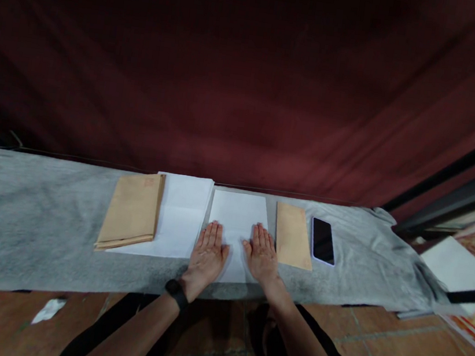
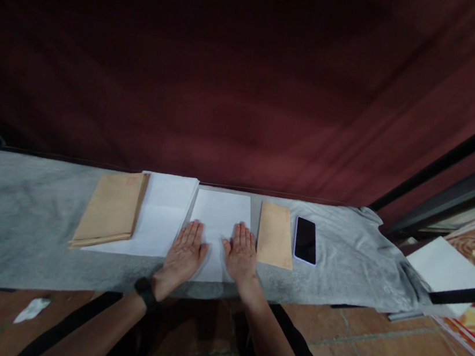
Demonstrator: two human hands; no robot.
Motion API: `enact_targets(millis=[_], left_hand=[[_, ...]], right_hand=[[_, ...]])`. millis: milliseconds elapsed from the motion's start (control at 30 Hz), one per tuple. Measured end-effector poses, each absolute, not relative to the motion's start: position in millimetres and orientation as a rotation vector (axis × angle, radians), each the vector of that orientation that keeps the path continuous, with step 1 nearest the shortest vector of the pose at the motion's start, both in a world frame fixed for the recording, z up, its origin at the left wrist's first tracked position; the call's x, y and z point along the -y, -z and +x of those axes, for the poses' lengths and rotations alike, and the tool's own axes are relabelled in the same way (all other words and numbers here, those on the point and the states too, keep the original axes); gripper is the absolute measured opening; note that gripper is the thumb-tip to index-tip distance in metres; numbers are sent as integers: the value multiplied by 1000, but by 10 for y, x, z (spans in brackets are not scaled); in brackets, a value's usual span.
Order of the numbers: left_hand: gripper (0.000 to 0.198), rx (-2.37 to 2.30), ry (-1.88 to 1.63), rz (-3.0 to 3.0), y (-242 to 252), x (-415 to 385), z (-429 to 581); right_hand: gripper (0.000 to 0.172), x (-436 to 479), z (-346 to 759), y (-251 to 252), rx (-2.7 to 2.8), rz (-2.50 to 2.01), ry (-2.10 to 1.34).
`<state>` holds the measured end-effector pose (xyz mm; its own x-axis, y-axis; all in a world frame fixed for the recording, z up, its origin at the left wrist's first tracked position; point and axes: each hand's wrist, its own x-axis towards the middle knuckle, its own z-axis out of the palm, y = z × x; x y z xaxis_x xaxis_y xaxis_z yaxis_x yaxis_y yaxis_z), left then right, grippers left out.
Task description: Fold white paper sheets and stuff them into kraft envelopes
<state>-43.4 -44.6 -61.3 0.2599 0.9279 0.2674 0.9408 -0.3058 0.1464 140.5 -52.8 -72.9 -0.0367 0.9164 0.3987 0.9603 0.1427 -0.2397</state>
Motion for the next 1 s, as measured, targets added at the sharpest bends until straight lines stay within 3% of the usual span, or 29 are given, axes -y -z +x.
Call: enact_targets(millis=[233, 500, 767, 1000], left_hand=[[64, 1744, 556, -2459, 543, 529, -471], [70, 1413, 544, -2702, 656, 883, -310], [59, 1581, 555, -2567, 688, 844, -490], [56, 1696, 501, -2475, 457, 682, -518]], right_hand=[[60, 596, 1396, 594, 1917, -1845, 51], [55, 917, 1120, 489, 2225, -1510, -156], [57, 928, 1393, 650, 2115, -1669, 59], [54, 576, 1321, 417, 1857, -1898, -124]])
